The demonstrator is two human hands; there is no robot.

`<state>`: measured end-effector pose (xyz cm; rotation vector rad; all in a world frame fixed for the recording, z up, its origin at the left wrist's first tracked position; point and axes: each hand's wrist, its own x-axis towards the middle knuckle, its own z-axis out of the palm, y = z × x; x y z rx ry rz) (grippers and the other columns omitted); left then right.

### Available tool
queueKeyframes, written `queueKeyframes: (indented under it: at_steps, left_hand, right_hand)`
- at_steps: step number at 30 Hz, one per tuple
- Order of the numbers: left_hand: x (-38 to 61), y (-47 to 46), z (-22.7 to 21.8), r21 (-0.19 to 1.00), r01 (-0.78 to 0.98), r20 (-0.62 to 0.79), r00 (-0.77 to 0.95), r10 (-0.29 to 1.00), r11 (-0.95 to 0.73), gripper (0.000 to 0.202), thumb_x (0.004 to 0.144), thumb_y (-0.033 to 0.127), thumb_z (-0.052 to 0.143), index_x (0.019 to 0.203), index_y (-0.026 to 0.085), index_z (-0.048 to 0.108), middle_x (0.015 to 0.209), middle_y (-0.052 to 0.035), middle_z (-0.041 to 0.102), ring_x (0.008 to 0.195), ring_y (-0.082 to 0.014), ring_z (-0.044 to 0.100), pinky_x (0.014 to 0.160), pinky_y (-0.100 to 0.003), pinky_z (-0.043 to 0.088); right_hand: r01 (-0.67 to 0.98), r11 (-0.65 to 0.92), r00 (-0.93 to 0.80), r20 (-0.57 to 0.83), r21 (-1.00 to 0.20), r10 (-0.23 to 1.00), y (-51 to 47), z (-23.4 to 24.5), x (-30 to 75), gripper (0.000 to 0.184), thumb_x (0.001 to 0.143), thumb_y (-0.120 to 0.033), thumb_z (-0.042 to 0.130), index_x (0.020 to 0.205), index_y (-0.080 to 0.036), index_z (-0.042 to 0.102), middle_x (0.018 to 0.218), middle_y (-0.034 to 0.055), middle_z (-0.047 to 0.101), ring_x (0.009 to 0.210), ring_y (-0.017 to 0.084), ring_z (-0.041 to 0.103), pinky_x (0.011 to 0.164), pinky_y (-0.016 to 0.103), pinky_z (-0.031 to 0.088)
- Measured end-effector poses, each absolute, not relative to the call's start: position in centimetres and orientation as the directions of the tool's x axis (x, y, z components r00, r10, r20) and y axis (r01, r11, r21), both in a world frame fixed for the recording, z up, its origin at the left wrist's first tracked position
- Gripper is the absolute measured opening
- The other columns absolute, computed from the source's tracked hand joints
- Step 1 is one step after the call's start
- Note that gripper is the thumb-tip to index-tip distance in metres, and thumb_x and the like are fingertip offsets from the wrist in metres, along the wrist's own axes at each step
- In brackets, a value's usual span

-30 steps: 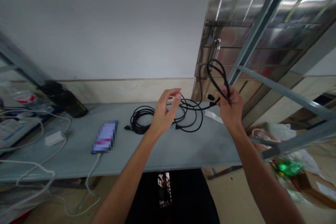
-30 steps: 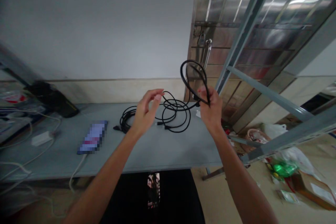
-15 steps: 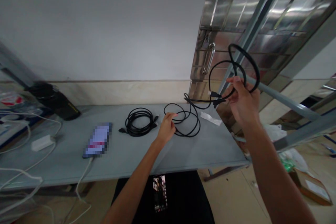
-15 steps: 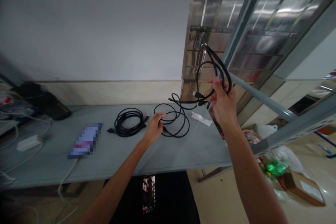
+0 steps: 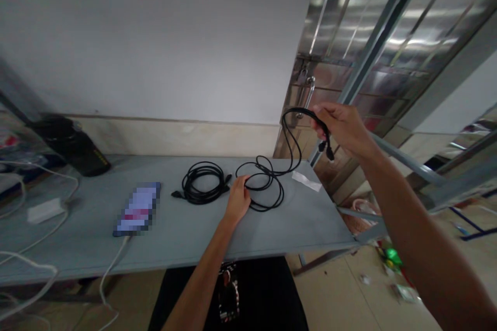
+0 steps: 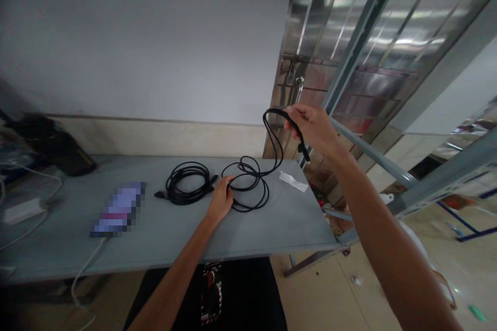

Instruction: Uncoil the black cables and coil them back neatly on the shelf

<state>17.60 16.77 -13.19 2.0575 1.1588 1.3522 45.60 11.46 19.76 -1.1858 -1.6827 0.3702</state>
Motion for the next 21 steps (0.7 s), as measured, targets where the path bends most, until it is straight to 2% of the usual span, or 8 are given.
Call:
queueKeyframes:
  at_steps: [3,6,11,13,14,17,19,21]
  left_hand:
    - [17.5,16.8,-13.5,0.728,0.390,0.552,0.154,0.820,-0.564,0.060,0.091,0.002,0.049,0.148,0.018,0.061,0.146,-0.0172,0.070,0.143,-0.0325,0.065,0.130,-0.060,0.047]
    - [17.4,16.8,-13.5,0.747,0.364,0.555,0.119,0.823,-0.556,0.072,0.089,0.001,0.050,0.159,0.018,0.052,0.146,-0.0171,0.070,0.143,-0.0321,0.066,0.131,-0.060,0.046]
    - [17.1,16.6,-13.4,0.777,0.321,0.554,0.062,0.830,-0.542,0.085,0.089,0.001,0.050,0.171,0.019,0.035,0.146,-0.0180,0.070,0.141,-0.0308,0.068,0.127,-0.058,0.049]
    - [17.1,16.6,-13.3,0.785,0.307,0.554,0.039,0.832,-0.538,0.086,0.090,0.002,0.050,0.173,0.019,0.033,0.147,-0.0188,0.070,0.142,-0.0311,0.067,0.127,-0.059,0.049]
    - [17.1,16.5,-13.2,0.789,0.302,0.554,0.026,0.832,-0.535,0.085,0.091,0.003,0.051,0.173,0.019,0.032,0.147,-0.0192,0.070,0.142,-0.0314,0.067,0.127,-0.059,0.049]
    - [17.2,16.3,-12.9,0.799,0.294,0.552,-0.011,0.834,-0.525,0.074,0.100,0.012,0.051,0.172,0.019,0.034,0.147,-0.0204,0.069,0.144,-0.0321,0.065,0.127,-0.060,0.049]
    - [17.3,16.0,-12.4,0.799,0.294,0.555,-0.024,0.831,-0.525,0.061,0.109,0.023,0.051,0.169,0.018,0.040,0.148,-0.0213,0.068,0.144,-0.0332,0.065,0.125,-0.060,0.050]
    - [17.3,15.5,-11.8,0.789,0.296,0.569,-0.020,0.822,-0.538,0.051,0.113,0.036,0.053,0.161,0.019,0.050,0.148,-0.0213,0.067,0.145,-0.0344,0.063,0.124,-0.059,0.050]
  right_hand:
    - [0.551,0.435,-0.044,0.496,-0.712,0.867,13.3,21.0,44.6,0.051,0.101,-0.071,0.073,0.087,-0.023,0.073,0.075,0.0034,0.073,0.054,0.016,0.061,0.048,0.031,0.051]
    - [0.528,0.380,-0.022,0.435,-0.759,0.900,15.1,22.3,43.4,0.045,0.105,-0.064,0.073,0.087,-0.023,0.069,0.079,0.0062,0.077,0.056,0.019,0.068,0.049,0.033,0.056]
    - [0.440,0.386,0.037,0.446,-0.811,0.894,16.4,26.3,41.3,0.039,0.118,-0.051,0.057,0.091,-0.023,0.060,0.089,0.0092,0.082,0.069,0.019,0.076,0.065,0.037,0.063]
    - [0.421,0.401,0.086,0.476,-0.814,0.875,16.5,28.7,40.8,0.035,0.122,-0.038,0.047,0.093,-0.022,0.058,0.084,0.0057,0.078,0.064,0.013,0.070,0.064,0.034,0.059]
    - [0.409,0.405,0.101,0.482,-0.818,0.871,16.4,30.1,40.6,0.035,0.122,-0.032,0.043,0.092,-0.023,0.057,0.076,0.0011,0.074,0.057,0.010,0.063,0.061,0.031,0.054]
    - [0.354,0.402,0.087,0.458,-0.844,0.885,16.0,34.2,40.2,0.042,0.120,-0.024,0.037,0.080,-0.028,0.049,0.057,-0.0131,0.047,0.043,0.002,0.037,0.051,0.030,0.035]
    - [0.355,0.387,0.098,0.445,-0.851,0.890,15.5,36.7,39.9,0.045,0.116,-0.020,0.037,0.072,-0.029,0.040,0.053,-0.0166,0.032,0.042,0.000,0.026,0.051,0.032,0.027]
    - [0.383,0.406,0.127,0.482,-0.830,0.867,15.0,39.0,39.7,0.047,0.113,-0.013,0.032,0.068,-0.027,0.033,0.052,-0.0171,0.025,0.041,-0.002,0.022,0.051,0.033,0.023]
